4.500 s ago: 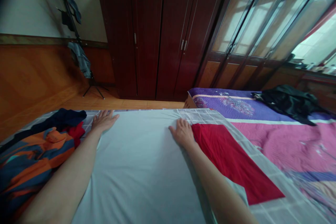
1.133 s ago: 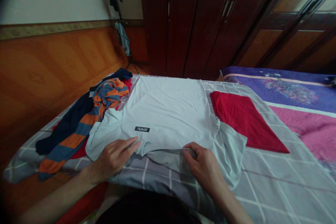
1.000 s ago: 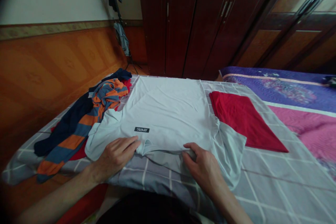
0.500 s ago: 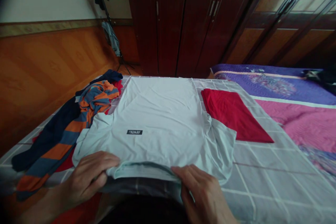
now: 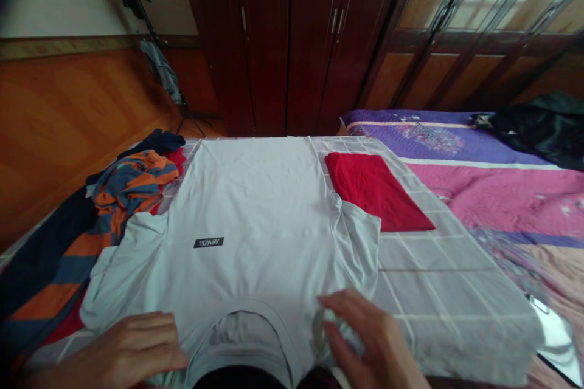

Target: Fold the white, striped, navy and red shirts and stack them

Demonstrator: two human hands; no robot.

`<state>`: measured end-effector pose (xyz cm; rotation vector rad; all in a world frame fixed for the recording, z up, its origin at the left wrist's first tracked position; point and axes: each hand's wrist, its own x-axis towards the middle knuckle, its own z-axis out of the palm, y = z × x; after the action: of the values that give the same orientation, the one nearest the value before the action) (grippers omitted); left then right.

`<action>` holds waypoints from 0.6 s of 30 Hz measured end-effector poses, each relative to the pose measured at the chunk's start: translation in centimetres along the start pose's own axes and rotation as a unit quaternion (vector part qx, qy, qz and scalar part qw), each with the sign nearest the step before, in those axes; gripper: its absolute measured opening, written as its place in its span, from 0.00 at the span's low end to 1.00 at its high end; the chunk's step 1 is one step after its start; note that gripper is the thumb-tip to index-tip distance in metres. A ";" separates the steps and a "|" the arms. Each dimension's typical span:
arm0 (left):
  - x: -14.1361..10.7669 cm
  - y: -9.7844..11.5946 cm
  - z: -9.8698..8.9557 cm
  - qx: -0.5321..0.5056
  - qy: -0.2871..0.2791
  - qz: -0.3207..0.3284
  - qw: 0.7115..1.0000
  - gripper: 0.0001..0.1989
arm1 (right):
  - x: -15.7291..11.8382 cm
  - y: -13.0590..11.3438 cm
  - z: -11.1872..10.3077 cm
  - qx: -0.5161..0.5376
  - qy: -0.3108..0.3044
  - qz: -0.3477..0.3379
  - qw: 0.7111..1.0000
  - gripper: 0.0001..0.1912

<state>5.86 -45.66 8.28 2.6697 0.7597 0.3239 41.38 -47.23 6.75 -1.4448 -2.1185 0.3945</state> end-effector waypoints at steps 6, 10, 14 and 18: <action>8.9 -0.3 -2.3 0.038 -0.082 0.078 0.993 0.02 | 3.8 10.0 -2.4 -0.120 0.161 0.331 0.922 0.25; 15.3 -0.7 -0.2 0.092 -0.064 0.166 0.980 0.08 | 5.7 11.8 -2.1 -0.185 0.115 0.362 0.906 0.24; 19.1 -0.4 3.9 0.089 -0.021 0.235 0.968 0.24 | 6.2 11.5 -1.9 -0.016 0.175 0.395 0.902 0.15; 19.9 -0.5 7.1 0.046 -0.038 0.241 0.969 0.30 | 5.0 11.5 -2.7 0.218 0.268 0.397 0.850 0.13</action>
<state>24.29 -36.35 4.06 2.9094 0.0915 0.3056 50.31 -38.35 4.28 -1.8116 -0.8495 0.6277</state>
